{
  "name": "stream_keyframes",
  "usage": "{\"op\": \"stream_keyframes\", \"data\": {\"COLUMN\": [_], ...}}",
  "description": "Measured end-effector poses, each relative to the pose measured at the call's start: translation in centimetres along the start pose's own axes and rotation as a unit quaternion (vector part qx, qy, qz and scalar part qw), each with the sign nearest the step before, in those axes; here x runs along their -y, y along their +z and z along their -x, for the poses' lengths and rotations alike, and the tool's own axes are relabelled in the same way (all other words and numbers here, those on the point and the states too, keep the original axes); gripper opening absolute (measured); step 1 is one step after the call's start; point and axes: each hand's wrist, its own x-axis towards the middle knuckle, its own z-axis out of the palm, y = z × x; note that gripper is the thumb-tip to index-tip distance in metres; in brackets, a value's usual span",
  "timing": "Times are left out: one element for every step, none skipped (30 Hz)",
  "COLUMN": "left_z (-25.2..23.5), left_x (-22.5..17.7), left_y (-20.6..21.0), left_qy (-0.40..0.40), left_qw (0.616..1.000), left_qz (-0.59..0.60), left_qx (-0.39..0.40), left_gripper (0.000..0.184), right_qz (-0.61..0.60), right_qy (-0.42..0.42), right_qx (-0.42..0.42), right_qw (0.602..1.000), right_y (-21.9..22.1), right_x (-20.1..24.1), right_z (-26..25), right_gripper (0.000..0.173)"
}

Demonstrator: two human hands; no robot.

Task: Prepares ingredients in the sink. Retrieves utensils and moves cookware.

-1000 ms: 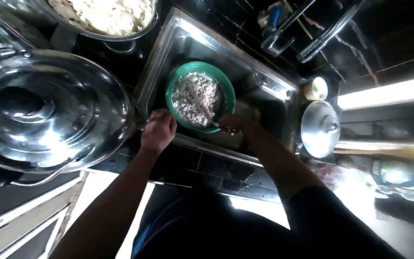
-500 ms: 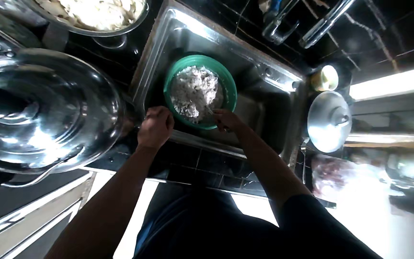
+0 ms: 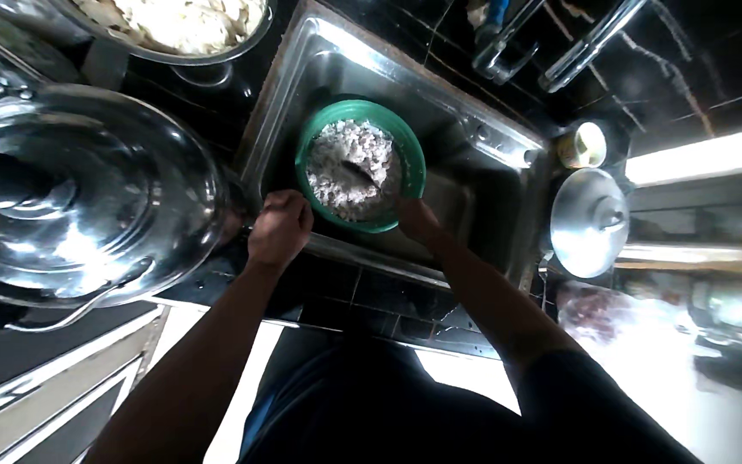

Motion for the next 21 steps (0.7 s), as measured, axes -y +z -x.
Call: {"op": "stream_keyframes", "data": {"left_z": [0.1, 0.1, 0.2, 0.1, 0.0, 0.1, 0.2, 0.2, 0.2, 0.1, 0.1, 0.0, 0.0, 0.0, 0.1, 0.0, 0.0, 0.0, 0.0, 0.1, 0.1], "left_x": [0.0, 0.0, 0.0, 0.1, 0.1, 0.2, 0.2, 0.1, 0.1, 0.1, 0.1, 0.0, 0.0, -0.1, -0.1, -0.1, 0.0, 0.0, 0.1, 0.1, 0.2], "left_y": [0.1, 0.2, 0.1, 0.1, 0.1, 0.1, 0.2, 0.1, 0.1, 0.0, 0.0, 0.0, -0.1, -0.1, -0.1, -0.1, -0.1, 0.0, 0.1, 0.2, 0.2], "left_qy": [0.0, 0.002, 0.0, -0.001, 0.0, 0.001, 0.003, 0.005, 0.007, 0.009, 0.01, 0.01, 0.007, 0.005, 0.002, 0.001, 0.001, -0.001, -0.002, 0.0, 0.007], "left_qw": [1.0, 1.0, 1.0, 1.0, 1.0, 1.0, 1.0, 1.0, 1.0, 1.0, 1.0, 1.0, 1.0, 1.0, 1.0, 1.0, 1.0, 1.0, 1.0, 1.0, 1.0], "left_qz": [0.001, 0.002, 0.002, 0.002, 0.002, 0.005, 0.008, 0.009, 0.009, 0.01, 0.01, 0.008, 0.006, 0.004, 0.003, 0.0, -0.003, -0.005, -0.004, -0.003, -0.003], "left_qx": [-0.003, -0.005, -0.002, -0.001, -0.005, -0.011, -0.015, -0.018, -0.017, -0.017, -0.016, -0.018, -0.017, -0.014, -0.008, -0.004, -0.003, -0.004, -0.004, -0.007, -0.016], "left_gripper": [0.025, 0.025, 0.026, 0.026, 0.025, 0.025, 0.025, 0.025, 0.025, 0.025, 0.025, 0.024, 0.024, 0.023, 0.023, 0.023, 0.023, 0.024, 0.024, 0.024, 0.024], "right_qz": [0.034, 0.07, 0.098, 0.107, 0.1, 0.087, 0.066, 0.04, 0.012, -0.022, -0.059, -0.075, -0.058, -0.017, 0.04, 0.092, 0.13, 0.15, 0.151, 0.14, 0.119], "right_qy": [0.021, 0.038, 0.053, 0.063, 0.071, 0.078, 0.078, 0.076, 0.064, 0.04, 0.015, -0.008, -0.022, -0.023, -0.004, 0.028, 0.055, 0.073, 0.081, 0.078, 0.067], "right_qx": [0.021, 0.043, 0.053, 0.051, 0.039, 0.021, 0.001, -0.012, -0.017, -0.013, 0.003, 0.023, 0.041, 0.057, 0.065, 0.066, 0.062, 0.052, 0.039, 0.029, 0.026], "right_qw": [0.999, 0.996, 0.992, 0.991, 0.992, 0.993, 0.995, 0.996, 0.998, 0.999, 0.998, 0.997, 0.997, 0.998, 0.997, 0.993, 0.988, 0.985, 0.984, 0.987, 0.99], "right_y": [0.6, 0.7, 0.4, -0.3, -1.3, -2.2, -3.1, -3.8, -4.2, -4.1, -3.5, -2.3, -0.9, 0.1, 0.3, -0.2, -1.3, -2.3, -3.3, -4.1, -4.6], "right_x": [0.2, 0.5, 0.8, 1.0, 1.1, 1.1, 1.1, 1.1, 1.0, 0.7, 0.3, -0.5, -1.3, -1.8, -1.6, -0.7, 0.4, 1.4, 2.1, 2.2, 2.0], "right_z": [-0.2, -0.1, 0.1, 0.4, 0.8, 1.3, 1.9, 2.4, 2.6, 2.4, 1.9, 0.8, -0.5, -1.3, -1.6, -1.2, -0.4, 0.6, 1.6, 2.3, 2.4], "right_gripper": [0.061, 0.067, 0.067, 0.06, 0.052, 0.047, 0.045, 0.046, 0.049, 0.048, 0.044, 0.039, 0.038, 0.04, 0.042, 0.043, 0.041, 0.037, 0.035, 0.037, 0.044]}}
